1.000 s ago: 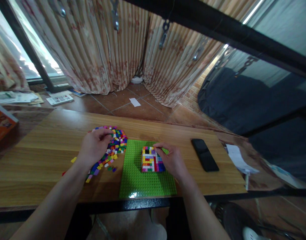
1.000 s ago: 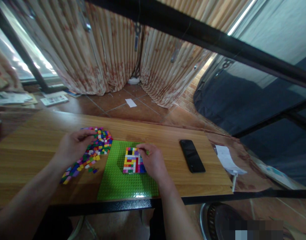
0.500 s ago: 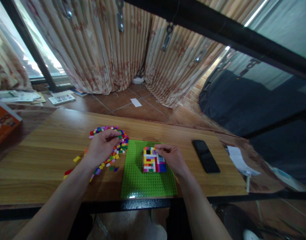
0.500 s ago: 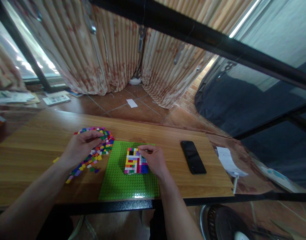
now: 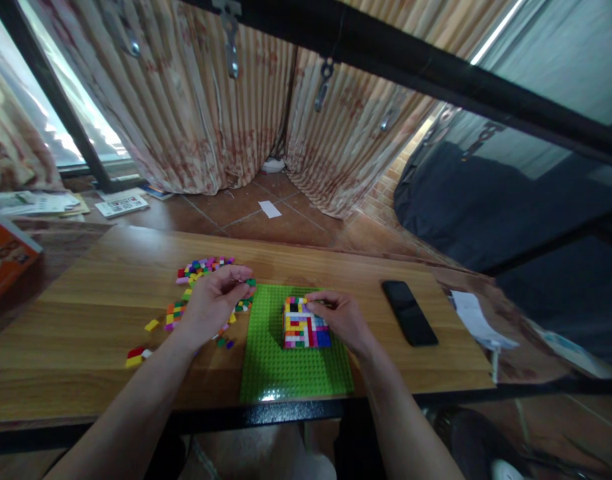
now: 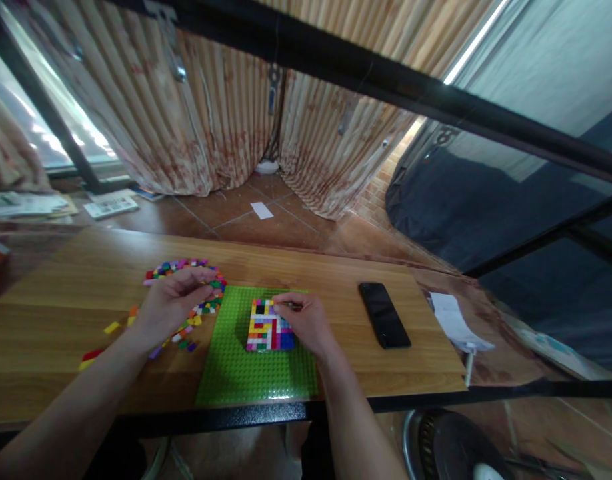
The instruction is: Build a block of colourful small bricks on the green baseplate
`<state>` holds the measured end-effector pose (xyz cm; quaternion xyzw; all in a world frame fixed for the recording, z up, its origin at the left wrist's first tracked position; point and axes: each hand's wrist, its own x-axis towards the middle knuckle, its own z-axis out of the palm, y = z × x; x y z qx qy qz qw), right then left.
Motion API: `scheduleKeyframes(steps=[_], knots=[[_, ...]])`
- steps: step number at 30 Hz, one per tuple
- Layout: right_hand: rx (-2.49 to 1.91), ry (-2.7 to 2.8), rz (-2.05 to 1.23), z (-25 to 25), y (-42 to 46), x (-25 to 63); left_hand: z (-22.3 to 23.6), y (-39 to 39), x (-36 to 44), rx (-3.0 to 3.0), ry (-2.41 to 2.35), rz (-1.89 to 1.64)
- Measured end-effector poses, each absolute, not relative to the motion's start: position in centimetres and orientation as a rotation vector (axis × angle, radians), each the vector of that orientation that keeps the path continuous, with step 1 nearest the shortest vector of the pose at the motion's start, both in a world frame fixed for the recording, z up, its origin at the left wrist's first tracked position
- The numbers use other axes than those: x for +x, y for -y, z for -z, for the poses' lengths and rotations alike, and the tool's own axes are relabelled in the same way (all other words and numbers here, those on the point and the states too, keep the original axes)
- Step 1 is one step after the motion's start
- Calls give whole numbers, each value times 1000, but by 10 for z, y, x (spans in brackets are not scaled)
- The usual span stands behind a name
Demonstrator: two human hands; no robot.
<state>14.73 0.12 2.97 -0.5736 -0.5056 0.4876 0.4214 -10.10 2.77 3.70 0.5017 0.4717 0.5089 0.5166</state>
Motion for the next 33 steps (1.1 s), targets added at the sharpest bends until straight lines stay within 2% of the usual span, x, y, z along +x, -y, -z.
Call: scheduleKeyframes(steps=[9,20,27,33], knots=[[-1248,1527,-674,-48,7,129,-36,-16,-86,1451,-1001,-1177],[-1137,1719,-688,-56,19,101,-35,-3,-67,1496,-898,-1203],[-1331,1537,-599,-52,5,141,-32,-7,-68,1468,-1078,-1205],[-1459,1619,-668,-43,3,162,-30,-10,-72,1576,-1147,-1097]])
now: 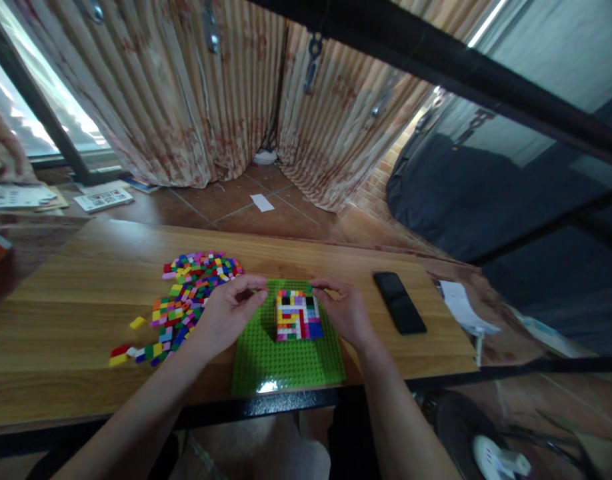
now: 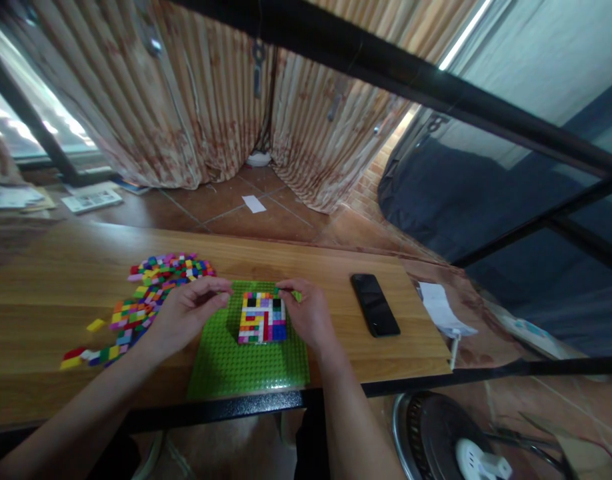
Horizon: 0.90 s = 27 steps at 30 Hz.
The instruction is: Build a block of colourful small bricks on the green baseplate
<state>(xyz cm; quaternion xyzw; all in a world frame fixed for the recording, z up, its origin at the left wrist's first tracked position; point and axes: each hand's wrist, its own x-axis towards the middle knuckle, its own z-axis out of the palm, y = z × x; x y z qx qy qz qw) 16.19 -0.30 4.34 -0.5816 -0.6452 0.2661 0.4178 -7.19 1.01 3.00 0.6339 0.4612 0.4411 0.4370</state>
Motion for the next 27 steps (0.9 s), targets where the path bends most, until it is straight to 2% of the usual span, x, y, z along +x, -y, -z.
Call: scheduleKeyframes(steps=[14,27], knots=[[-1463,1678,-755,-42,4,156,-29,-8,-70,1724,-1108,-1040],[-1408,1433,-1043,-38,-2,156,-33,-7,-70,1726,-1142,-1016]])
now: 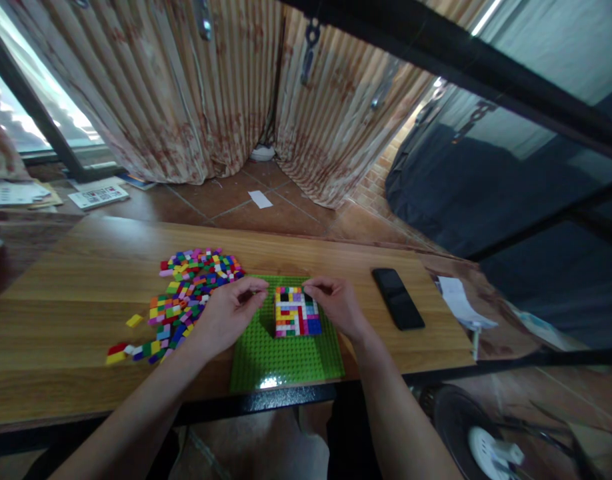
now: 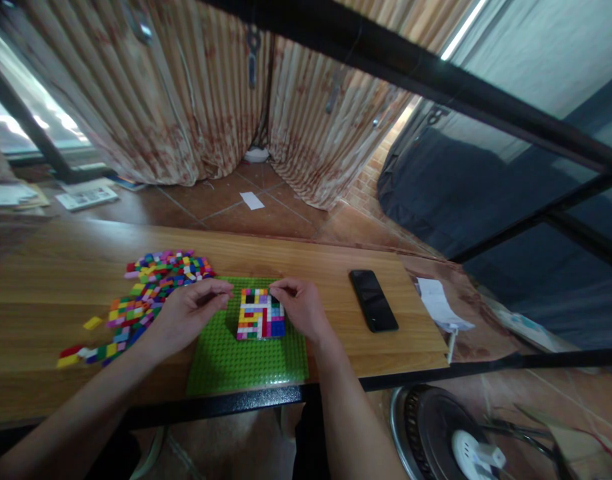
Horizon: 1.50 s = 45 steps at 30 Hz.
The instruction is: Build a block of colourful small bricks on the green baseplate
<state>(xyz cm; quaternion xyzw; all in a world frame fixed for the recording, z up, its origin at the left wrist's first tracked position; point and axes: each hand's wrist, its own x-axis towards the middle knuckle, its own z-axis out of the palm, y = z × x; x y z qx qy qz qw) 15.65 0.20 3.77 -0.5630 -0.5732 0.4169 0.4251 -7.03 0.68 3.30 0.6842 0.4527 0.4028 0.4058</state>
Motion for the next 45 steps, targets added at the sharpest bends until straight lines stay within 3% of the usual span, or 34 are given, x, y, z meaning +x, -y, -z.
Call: scheduleKeyframes(steps=[19,25,31,45], knots=[[-1368,1343,-1172,-40,-3,158,-31,-17,-85,1788,-1241,-1030],[-1408,1213,-987,-38,-8,166,-31,-32,-113,1867,-1550,-1062],[-1468,1329,-904,-33,-7,163,-31,-39,-129,2280,-1966,-804],[-1526,1518,-854,-36,-1,161,-26,-43,-122,2415,-1879,-719]])
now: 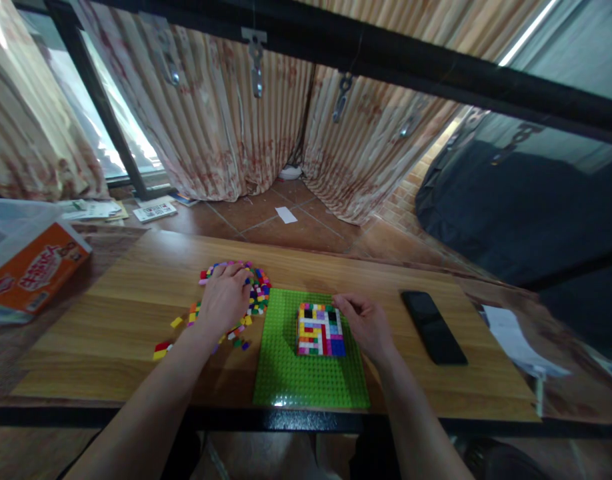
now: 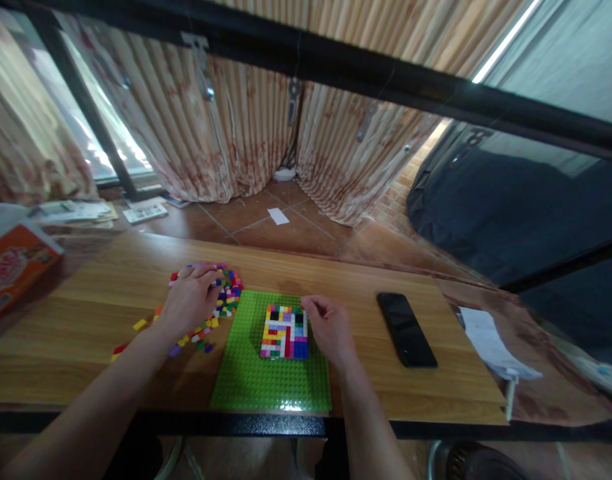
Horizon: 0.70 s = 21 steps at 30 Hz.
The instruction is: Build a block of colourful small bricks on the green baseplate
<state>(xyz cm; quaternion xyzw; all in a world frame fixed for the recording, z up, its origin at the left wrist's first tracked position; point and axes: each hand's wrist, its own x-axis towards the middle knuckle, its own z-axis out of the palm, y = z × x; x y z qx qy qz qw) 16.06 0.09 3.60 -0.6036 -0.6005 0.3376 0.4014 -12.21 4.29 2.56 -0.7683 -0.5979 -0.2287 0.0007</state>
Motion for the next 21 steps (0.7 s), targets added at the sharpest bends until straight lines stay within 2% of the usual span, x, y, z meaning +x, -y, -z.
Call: scheduleKeyframes(steps=[21], knots=[[-1546,1589,-839,-34,0,156,-21,-53,-108,-2411,1941,586]])
